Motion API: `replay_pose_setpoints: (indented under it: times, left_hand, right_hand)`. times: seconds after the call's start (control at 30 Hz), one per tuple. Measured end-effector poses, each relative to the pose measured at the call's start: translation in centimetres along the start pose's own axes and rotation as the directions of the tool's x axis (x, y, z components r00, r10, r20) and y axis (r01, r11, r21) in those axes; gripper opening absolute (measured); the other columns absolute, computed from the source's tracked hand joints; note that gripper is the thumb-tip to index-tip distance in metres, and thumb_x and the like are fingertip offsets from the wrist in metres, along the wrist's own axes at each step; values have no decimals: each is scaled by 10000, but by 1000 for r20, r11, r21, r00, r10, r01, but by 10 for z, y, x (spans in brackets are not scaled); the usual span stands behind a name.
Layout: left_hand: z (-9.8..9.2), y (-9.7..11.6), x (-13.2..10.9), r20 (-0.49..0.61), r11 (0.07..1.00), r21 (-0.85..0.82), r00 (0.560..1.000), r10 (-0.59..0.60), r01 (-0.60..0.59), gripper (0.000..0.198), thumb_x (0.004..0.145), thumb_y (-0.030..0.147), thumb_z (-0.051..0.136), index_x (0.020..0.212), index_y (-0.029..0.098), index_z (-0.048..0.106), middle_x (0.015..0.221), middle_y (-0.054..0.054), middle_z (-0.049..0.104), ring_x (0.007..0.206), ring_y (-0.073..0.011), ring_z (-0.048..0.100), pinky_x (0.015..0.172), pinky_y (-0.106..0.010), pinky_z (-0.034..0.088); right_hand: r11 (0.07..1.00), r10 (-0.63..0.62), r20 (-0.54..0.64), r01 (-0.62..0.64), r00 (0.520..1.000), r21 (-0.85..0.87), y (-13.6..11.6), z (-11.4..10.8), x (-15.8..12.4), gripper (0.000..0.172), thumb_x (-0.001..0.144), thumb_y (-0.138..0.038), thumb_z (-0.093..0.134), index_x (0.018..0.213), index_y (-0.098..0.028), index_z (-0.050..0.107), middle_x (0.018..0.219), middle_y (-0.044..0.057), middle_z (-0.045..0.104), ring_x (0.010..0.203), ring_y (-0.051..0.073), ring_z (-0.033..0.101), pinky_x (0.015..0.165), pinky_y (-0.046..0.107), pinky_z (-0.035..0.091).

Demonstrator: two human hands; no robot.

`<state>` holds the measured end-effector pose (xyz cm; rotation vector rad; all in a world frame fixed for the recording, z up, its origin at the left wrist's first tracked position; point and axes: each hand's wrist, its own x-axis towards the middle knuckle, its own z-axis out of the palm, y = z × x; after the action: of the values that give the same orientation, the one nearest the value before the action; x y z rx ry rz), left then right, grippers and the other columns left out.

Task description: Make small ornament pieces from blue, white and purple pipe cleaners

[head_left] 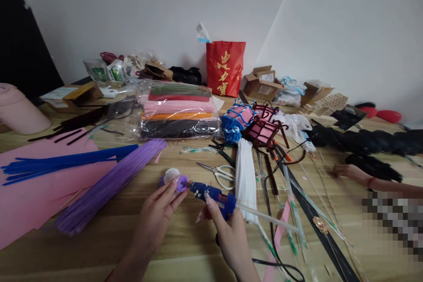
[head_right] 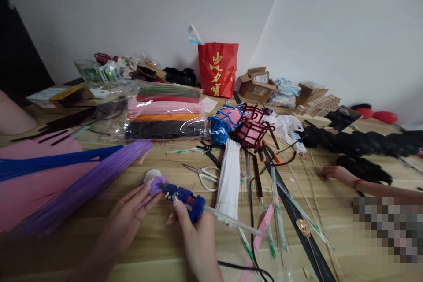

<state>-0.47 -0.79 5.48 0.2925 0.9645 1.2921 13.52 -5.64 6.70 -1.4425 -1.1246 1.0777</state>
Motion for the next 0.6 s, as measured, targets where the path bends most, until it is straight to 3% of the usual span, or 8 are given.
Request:
replay_pose_setpoints:
  times: [0.33, 0.6]
  left_hand:
    - [5, 0, -5, 8, 995, -25, 995, -100, 101, 180, 835, 67, 506, 876, 121, 673, 941, -94, 727, 884, -201, 683, 842, -355, 555]
    - [4, -2, -7, 43, 989, -49, 990, -136, 138, 185, 851, 65, 485, 865, 113, 664, 928, -97, 729, 861, -192, 690, 824, -329, 565]
  right_hand:
    - [1000, -14, -44, 14, 999, -1, 5, 3, -6, 377, 834, -480, 506, 670, -156, 609, 620, 43, 642, 624, 177, 609, 620, 256, 467]
    - [1000, -9, -80, 8, 997, -10, 11, 1, -5, 386, 841, -483, 500, 640, -161, 574, 587, 24, 607, 582, 145, 578, 576, 227, 442]
